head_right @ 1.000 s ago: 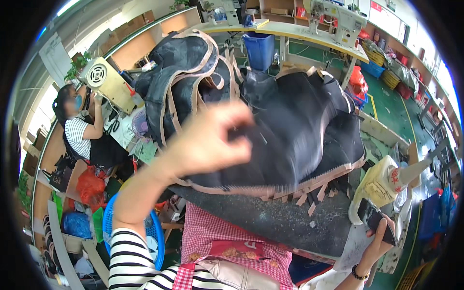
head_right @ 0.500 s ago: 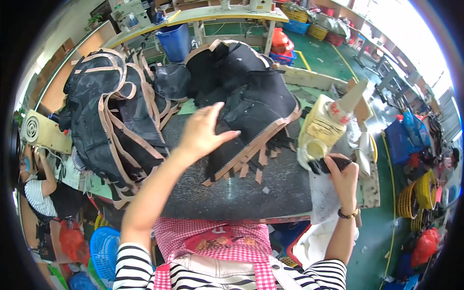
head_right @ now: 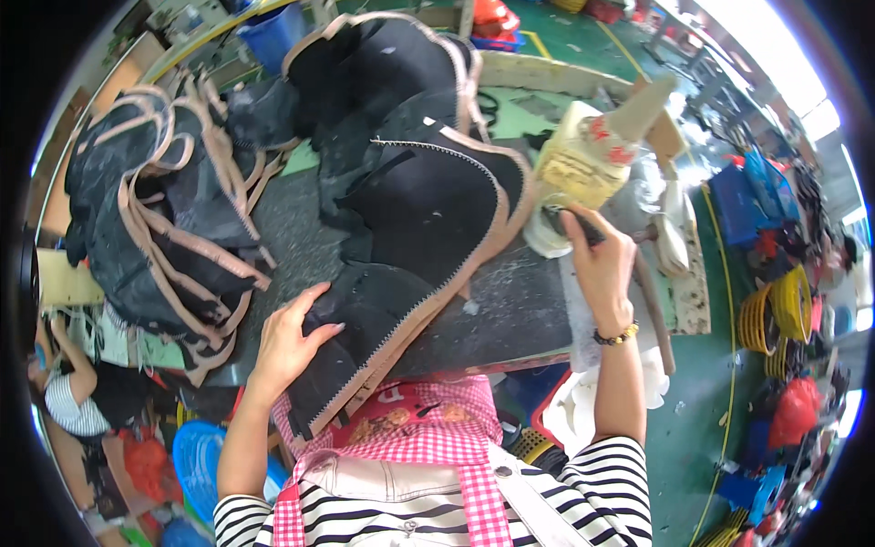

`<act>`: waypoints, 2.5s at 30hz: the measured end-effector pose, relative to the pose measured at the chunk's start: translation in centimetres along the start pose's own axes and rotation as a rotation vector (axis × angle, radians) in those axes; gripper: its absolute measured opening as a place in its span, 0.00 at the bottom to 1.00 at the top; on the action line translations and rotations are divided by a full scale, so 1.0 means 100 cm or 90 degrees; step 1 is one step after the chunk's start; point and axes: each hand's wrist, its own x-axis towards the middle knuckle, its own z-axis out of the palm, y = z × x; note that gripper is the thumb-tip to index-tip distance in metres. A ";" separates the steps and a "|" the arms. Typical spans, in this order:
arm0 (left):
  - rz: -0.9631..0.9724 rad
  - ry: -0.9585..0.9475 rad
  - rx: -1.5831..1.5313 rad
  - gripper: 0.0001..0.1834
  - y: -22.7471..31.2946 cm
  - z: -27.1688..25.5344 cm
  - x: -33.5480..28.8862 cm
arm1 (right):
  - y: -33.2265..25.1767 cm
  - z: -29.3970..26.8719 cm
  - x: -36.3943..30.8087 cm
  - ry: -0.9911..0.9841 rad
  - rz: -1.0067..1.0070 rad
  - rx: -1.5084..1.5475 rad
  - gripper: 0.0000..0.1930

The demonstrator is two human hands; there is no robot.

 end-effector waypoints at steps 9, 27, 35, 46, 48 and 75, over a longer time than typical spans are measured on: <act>-0.027 0.085 0.119 0.48 0.036 0.050 0.055 | 0.007 -0.033 -0.020 0.062 0.069 0.049 0.11; -0.141 0.062 0.143 0.20 0.046 0.040 0.035 | -0.174 0.130 -0.006 -0.306 -0.295 0.185 0.07; -0.126 0.090 0.115 0.21 0.041 0.043 0.034 | -0.163 0.133 0.008 -0.254 -0.367 -0.066 0.08; 0.117 0.065 0.146 0.36 0.069 0.038 0.027 | -0.121 0.086 0.044 -0.382 -0.276 0.136 0.10; 0.139 0.072 0.137 0.33 0.068 0.069 0.025 | -0.124 0.096 0.053 -0.423 -0.386 0.156 0.11; 0.220 -0.049 0.184 0.22 0.033 0.042 0.032 | 0.017 -0.057 0.029 -0.149 0.234 0.244 0.14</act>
